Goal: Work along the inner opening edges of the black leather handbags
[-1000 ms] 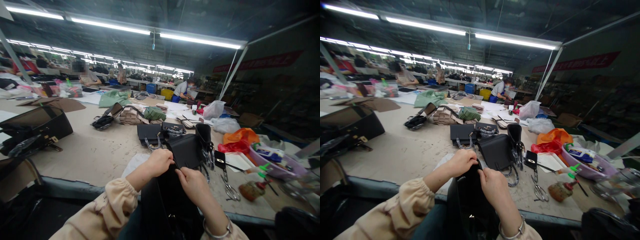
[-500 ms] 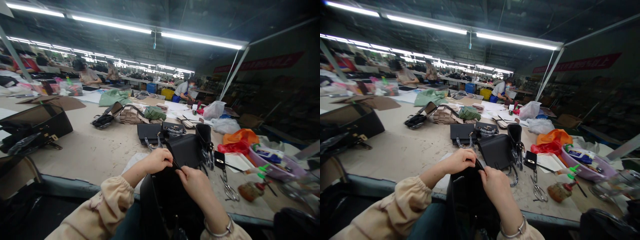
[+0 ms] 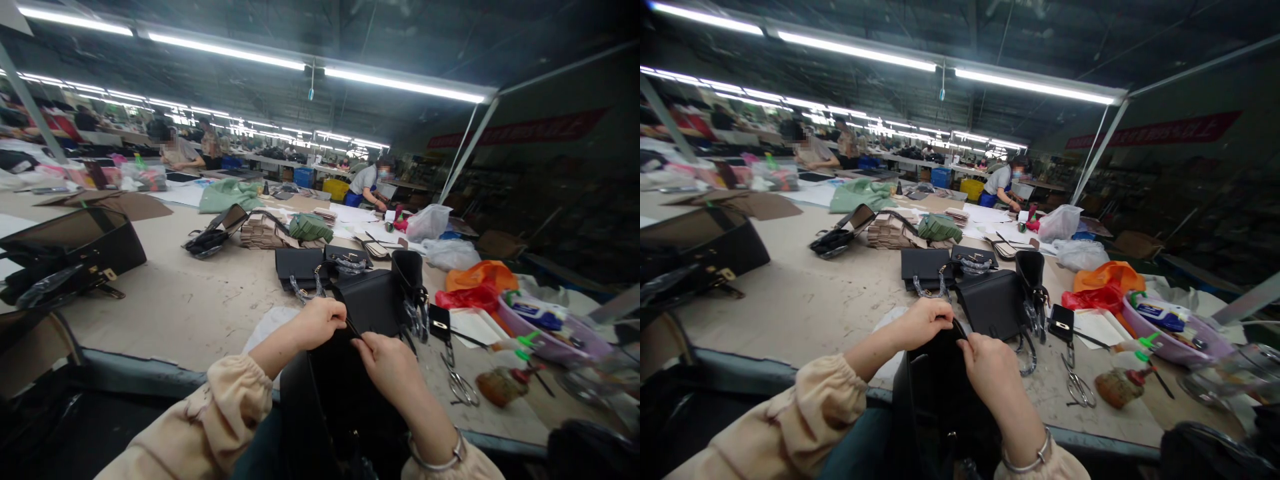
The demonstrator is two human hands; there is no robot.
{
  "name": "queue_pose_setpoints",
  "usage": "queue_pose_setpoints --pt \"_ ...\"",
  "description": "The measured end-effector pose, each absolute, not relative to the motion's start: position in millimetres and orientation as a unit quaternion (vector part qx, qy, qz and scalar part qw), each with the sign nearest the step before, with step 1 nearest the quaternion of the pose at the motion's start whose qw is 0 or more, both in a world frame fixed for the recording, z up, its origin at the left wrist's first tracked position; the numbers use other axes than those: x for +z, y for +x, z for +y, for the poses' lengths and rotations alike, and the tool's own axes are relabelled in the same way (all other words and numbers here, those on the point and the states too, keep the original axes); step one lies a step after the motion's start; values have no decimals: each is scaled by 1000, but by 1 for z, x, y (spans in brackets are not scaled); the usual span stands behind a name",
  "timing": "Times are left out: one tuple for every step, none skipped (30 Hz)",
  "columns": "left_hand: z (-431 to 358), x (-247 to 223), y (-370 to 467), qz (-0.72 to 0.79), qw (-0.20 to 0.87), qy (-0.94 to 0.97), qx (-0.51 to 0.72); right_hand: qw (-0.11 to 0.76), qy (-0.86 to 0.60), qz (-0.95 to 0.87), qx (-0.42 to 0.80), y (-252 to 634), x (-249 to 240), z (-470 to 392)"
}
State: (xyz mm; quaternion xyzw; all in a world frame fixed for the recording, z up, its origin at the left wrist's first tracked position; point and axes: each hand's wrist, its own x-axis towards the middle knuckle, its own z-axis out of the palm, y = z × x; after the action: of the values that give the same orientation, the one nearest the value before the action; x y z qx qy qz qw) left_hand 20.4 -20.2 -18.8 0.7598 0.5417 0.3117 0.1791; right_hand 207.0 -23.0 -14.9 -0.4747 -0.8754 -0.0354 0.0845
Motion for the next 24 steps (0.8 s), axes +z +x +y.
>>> queue_pose_setpoints --pt "-20 -19 21 547 178 756 312 87 -470 -878 -31 208 -16 -22" --pt "-20 -18 22 551 176 754 311 89 -464 -881 -26 209 -17 -22" --pt "-20 -18 22 555 175 752 311 91 -457 -885 -19 210 -17 -21" --pt "-20 -17 22 558 174 750 310 91 -450 -888 -13 211 -17 -20" --pt "-20 -17 23 560 174 748 310 92 -445 -891 -7 211 -17 -20" --pt "-20 -17 23 562 173 748 309 93 -442 -892 -3 211 -16 -19" --pt "-21 -17 23 564 172 747 307 94 -440 -893 2 210 -15 -17" --pt "-21 -17 23 566 170 747 306 95 -440 -893 8 208 -14 -16" --pt "-21 -17 23 567 168 746 305 96 -441 -892 15 206 -13 -13" --pt "-21 -17 23 569 167 746 305 96 -441 -892 22 203 -12 -11" --pt "-21 -17 22 570 165 745 304 97 -441 -892 28 201 -11 -8" --pt "-20 -18 21 572 164 744 304 97 -439 -893 32 198 -11 -6" --pt "-19 -18 21 575 163 742 304 98 -438 -893 33 196 -11 -4" --pt "-19 -19 20 577 163 741 304 99 -436 -894 32 195 -11 -2" --pt "-18 -19 19 579 163 739 304 101 -434 -895 30 194 -11 0" --pt "-17 -20 19 580 163 739 303 103 -433 -895 26 193 -12 0" --pt "-16 -20 19 581 163 738 302 105 -434 -895 23 193 -13 1" --pt "-15 -20 20 581 164 738 301 107 -435 -894 20 193 -14 1" --pt "-15 -20 20 581 165 738 301 110 -436 -893 17 194 -15 1" --pt "-14 -20 21 582 165 738 301 112 -437 -892 17 194 -16 2" --pt "-14 -20 22 583 164 737 301 113 -438 -892 17 195 -16 2" --pt "-14 -20 23 584 163 736 302 114 -439 -891 19 195 -17 3" --pt "-14 -20 24 586 161 734 303 114 -439 -891 23 195 -18 4" --pt "-14 -20 25 588 160 733 304 115 -438 -891 29 195 -18 5"
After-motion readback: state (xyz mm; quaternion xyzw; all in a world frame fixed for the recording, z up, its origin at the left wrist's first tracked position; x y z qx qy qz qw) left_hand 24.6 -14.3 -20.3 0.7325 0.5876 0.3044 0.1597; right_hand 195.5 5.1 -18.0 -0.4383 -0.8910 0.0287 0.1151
